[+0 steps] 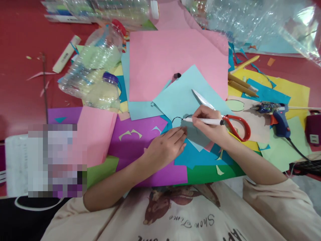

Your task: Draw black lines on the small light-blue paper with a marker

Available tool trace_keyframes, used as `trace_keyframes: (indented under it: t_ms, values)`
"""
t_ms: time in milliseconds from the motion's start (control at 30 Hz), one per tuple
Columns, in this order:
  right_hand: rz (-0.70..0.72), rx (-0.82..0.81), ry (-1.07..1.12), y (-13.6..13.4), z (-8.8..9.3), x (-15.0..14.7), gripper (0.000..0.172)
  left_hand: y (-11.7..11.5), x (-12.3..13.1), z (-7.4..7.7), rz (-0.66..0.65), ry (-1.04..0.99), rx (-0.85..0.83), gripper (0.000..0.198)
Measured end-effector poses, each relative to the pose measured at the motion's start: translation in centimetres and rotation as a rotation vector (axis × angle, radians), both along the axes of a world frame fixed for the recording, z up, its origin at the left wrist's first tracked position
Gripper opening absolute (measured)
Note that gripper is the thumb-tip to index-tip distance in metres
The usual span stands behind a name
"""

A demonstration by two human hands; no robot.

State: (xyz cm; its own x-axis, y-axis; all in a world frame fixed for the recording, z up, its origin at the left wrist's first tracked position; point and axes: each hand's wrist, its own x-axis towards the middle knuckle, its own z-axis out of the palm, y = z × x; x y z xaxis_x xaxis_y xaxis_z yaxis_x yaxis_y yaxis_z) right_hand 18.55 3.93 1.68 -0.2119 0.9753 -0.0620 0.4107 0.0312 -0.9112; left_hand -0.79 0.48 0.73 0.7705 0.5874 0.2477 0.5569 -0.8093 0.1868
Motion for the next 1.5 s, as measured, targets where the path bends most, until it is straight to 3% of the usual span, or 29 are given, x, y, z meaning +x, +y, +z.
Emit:
trace_keyframes:
  t_ms: [800, 1033, 1200, 1300, 1400, 1500]
  values:
    - [-0.016, -0.040, 0.033, 0.1, -0.2, 0.0, 0.013, 0.0, 0.0, -0.1, -0.005, -0.017, -0.029, 0.024]
    - [-0.174, -0.028, 0.203, 0.3, 0.2, 0.7, 0.013, 0.3, -0.3, -0.5, -0.005, -0.078, -0.127, 0.026]
    - [-0.253, -0.016, 0.340, 1.1, 0.2, 1.1, 0.013, 1.1, -0.3, -0.6, 0.089, -0.126, -0.292, 0.024]
    - [-0.261, -0.011, 0.388, 1.3, -0.1, 1.2, 0.013, 1.7, -0.1, 0.0, 0.170, -0.089, -0.459, 0.025]
    - [-0.283, 0.009, 0.380, 1.4, -0.4, 1.4, 0.016, 2.5, 0.0, 1.4, 0.169, -0.097, -0.566, 0.024]
    - [-0.340, 0.041, 0.363, 1.6, -0.5, 1.6, 0.020, 4.3, 0.1, 3.0, 0.180, -0.179, -0.509, 0.026]
